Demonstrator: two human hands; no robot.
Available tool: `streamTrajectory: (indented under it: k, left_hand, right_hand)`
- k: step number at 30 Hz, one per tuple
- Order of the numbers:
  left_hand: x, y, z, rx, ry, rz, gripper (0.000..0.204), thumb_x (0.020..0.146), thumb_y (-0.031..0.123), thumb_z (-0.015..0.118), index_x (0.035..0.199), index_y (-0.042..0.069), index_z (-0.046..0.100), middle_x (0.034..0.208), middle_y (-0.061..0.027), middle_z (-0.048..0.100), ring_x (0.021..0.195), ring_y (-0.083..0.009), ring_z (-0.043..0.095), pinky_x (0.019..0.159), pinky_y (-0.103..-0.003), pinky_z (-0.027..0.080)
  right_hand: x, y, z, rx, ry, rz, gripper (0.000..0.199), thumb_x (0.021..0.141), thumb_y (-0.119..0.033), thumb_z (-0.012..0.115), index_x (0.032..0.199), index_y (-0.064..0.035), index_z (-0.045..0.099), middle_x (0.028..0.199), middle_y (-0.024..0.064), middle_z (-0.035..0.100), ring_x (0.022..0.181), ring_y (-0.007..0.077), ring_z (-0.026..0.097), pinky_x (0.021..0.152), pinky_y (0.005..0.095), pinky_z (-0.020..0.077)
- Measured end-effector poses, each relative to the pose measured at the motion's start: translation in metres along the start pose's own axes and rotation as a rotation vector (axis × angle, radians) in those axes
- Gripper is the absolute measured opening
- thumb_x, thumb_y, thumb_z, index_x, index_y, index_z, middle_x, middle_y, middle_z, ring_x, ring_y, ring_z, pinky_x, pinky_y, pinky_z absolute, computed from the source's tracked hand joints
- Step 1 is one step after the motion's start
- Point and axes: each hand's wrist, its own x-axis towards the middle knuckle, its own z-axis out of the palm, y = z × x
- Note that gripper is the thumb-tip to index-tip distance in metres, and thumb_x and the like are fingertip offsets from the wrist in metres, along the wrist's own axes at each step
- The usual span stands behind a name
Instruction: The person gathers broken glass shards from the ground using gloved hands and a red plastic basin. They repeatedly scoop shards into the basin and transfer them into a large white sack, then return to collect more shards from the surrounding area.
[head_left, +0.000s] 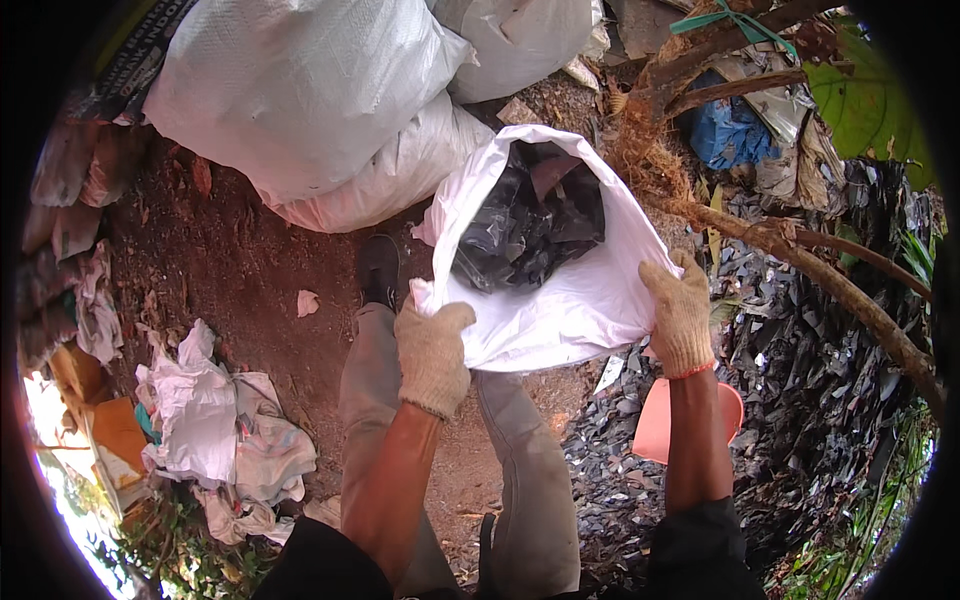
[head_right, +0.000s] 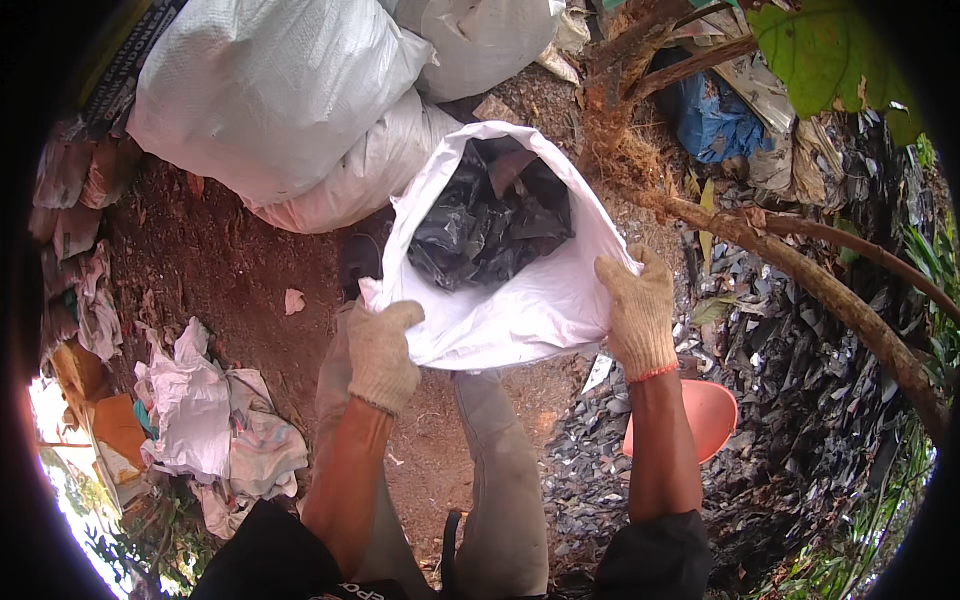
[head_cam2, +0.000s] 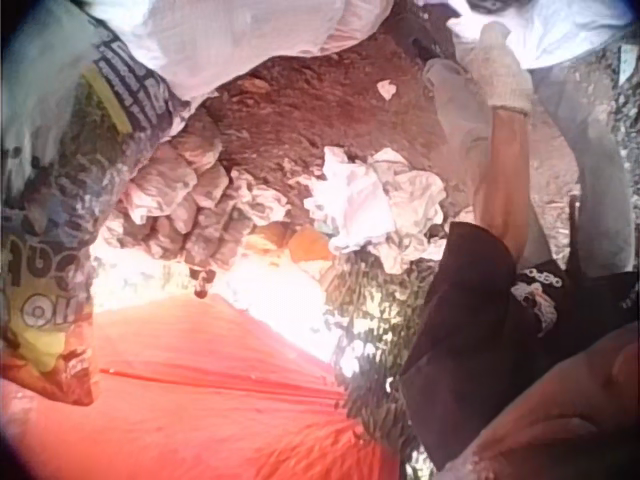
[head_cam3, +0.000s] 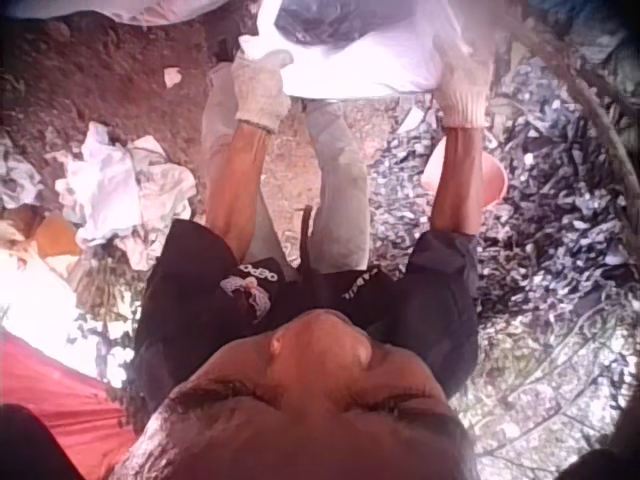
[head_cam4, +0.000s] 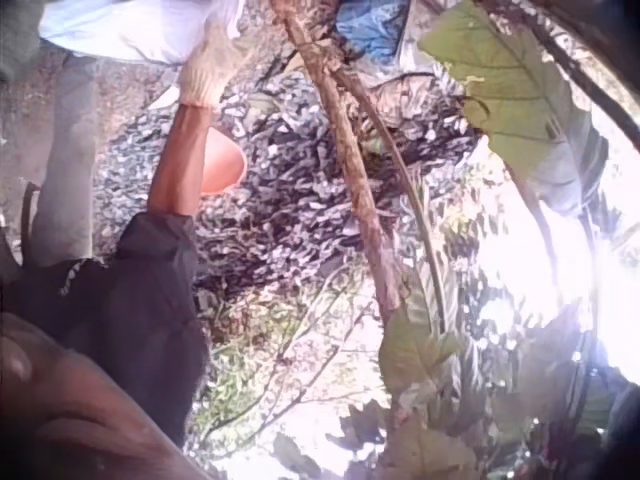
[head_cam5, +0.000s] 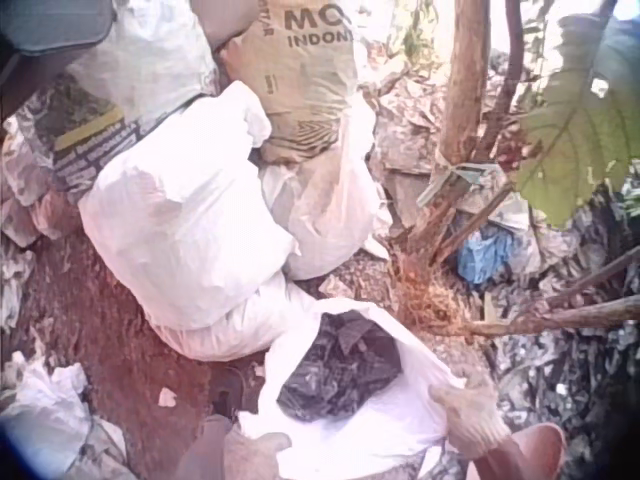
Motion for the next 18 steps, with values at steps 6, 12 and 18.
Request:
streamTrajectory:
  k: [6, 12, 18]
  left_hand:
    - [0.000, -0.003, -0.002, -0.240, 0.033, -0.290, 0.023, 0.073, -0.001, 0.066, 0.095, -0.002, 0.068, 0.084, -0.0074, 0.066, 0.076, -0.0185, 0.063, 0.070, -0.037, 0.051]
    - [-0.009, 0.027, -0.011, 0.001, -0.133, -0.050, 0.024, 0.078, -0.002, 0.070, 0.102, 0.000, 0.068, 0.091, -0.0123, 0.070, 0.086, -0.0233, 0.068, 0.075, -0.035, 0.053]
    - [-0.018, 0.026, 0.012, 0.055, -0.133, -0.357, 0.038, 0.083, 0.021, 0.074, 0.110, -0.004, 0.065, 0.099, -0.0146, 0.071, 0.092, -0.0282, 0.068, 0.085, -0.042, 0.052]
  right_hand:
    - [0.005, -0.031, 0.023, 0.102, 0.079, 0.074, 0.032, 0.080, -0.001, 0.072, 0.111, 0.0046, 0.061, 0.089, 0.0029, 0.063, 0.075, 0.0125, 0.057, 0.065, 0.0307, 0.0478]
    - [-0.013, -0.116, 0.037, -0.032, -0.042, 0.020, 0.016, 0.080, -0.002, 0.066, 0.096, -0.0022, 0.064, 0.082, -0.0007, 0.059, 0.066, 0.0091, 0.051, 0.057, 0.0285, 0.0436]
    - [0.018, -0.092, 0.025, -0.477, -0.004, -0.041, 0.017, 0.084, -0.008, 0.067, 0.098, 0.0012, 0.064, 0.080, 0.0051, 0.061, 0.070, 0.0135, 0.056, 0.065, 0.0308, 0.0477]
